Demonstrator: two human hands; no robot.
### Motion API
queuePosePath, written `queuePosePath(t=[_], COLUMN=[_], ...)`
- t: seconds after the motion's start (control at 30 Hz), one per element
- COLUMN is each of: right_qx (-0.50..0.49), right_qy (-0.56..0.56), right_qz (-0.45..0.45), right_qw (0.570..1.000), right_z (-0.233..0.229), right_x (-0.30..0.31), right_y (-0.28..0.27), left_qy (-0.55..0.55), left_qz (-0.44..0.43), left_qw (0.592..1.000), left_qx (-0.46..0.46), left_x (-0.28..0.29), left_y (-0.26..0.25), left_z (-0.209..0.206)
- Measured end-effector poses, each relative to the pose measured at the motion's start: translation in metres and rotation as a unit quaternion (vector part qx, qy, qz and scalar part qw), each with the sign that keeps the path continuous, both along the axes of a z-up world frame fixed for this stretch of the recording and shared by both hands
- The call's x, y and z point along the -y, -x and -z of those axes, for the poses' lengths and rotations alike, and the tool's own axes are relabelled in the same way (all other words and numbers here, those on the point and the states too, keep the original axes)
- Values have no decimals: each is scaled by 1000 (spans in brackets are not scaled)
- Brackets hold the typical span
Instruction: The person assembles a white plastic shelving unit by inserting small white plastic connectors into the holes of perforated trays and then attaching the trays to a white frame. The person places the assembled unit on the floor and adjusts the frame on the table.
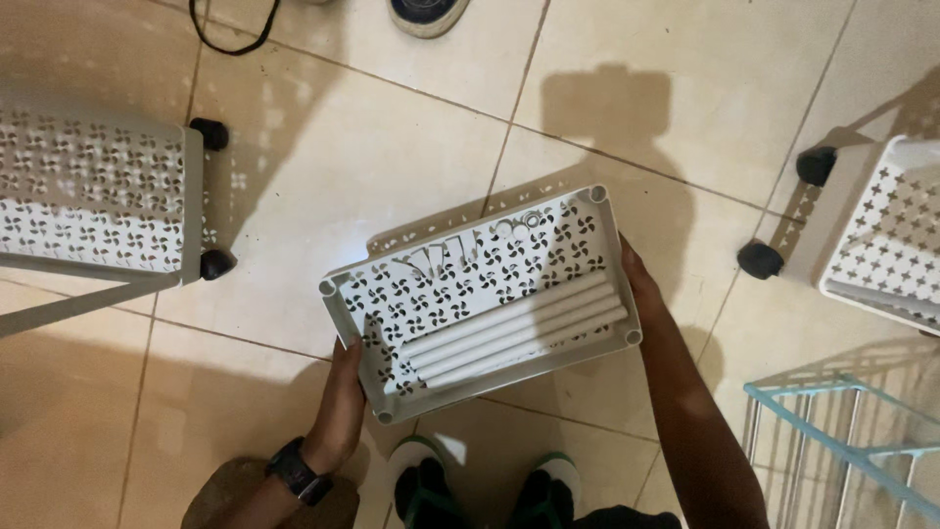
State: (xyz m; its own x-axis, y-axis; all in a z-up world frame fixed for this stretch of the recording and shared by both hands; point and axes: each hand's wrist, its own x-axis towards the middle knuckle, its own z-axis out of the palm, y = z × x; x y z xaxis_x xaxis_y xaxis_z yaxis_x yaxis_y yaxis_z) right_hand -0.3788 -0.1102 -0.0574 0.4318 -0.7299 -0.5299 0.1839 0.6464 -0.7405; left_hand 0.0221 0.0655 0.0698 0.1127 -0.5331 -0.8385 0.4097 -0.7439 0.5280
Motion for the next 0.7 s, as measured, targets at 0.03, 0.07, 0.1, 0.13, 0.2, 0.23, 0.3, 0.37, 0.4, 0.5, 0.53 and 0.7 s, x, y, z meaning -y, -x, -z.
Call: queuePosePath(t=[0.03, 0.07, 0.1, 0.13, 0.2, 0.23, 0.3, 0.37, 0.4, 0.5, 0.53, 0.7], right_qx=[-1, -1, -9, -18, -19, -12, 1, 10, -6, -74, -113, -239], right_qy=[-13, -24, -37, -53, -78, -87, -94, -91, -89, -10, 57, 147], right_qz=[7, 13, 24, 37, 62, 75, 97, 116, 108, 61, 32, -48], right_qw=[1000, 1000, 999, 998, 995, 993, 991, 989, 990, 995, 991, 959], right_z=[0, 0, 3, 5, 11, 14, 18, 13, 7, -27, -43, -95], right_x=[-2, -2, -2, -7, -11, -10, -2, 12, 20, 54, 60, 68], right_y=[0, 1, 1, 1, 3, 5, 7, 6, 4, -12, -15, -50], left_qy=[4, -7, -19, -34, 4, 24, 78, 108, 110, 163, 183, 113], left_qz=[8, 9, 11, 13, 25, 31, 52, 85, 102, 142, 156, 166], left_qw=[1000, 1000, 999, 998, 998, 996, 992, 987, 984, 970, 964, 963], left_qx=[21, 29, 37, 44, 65, 76, 79, 84, 91, 111, 116, 179], left_x=[2, 5, 9, 12, 22, 30, 52, 77, 89, 113, 114, 108], left_y=[0, -2, -4, -6, -11, -14, -19, -24, -26, -26, -26, -25], left_z=[1, 2, 4, 4, 7, 9, 13, 17, 19, 17, 16, 18])
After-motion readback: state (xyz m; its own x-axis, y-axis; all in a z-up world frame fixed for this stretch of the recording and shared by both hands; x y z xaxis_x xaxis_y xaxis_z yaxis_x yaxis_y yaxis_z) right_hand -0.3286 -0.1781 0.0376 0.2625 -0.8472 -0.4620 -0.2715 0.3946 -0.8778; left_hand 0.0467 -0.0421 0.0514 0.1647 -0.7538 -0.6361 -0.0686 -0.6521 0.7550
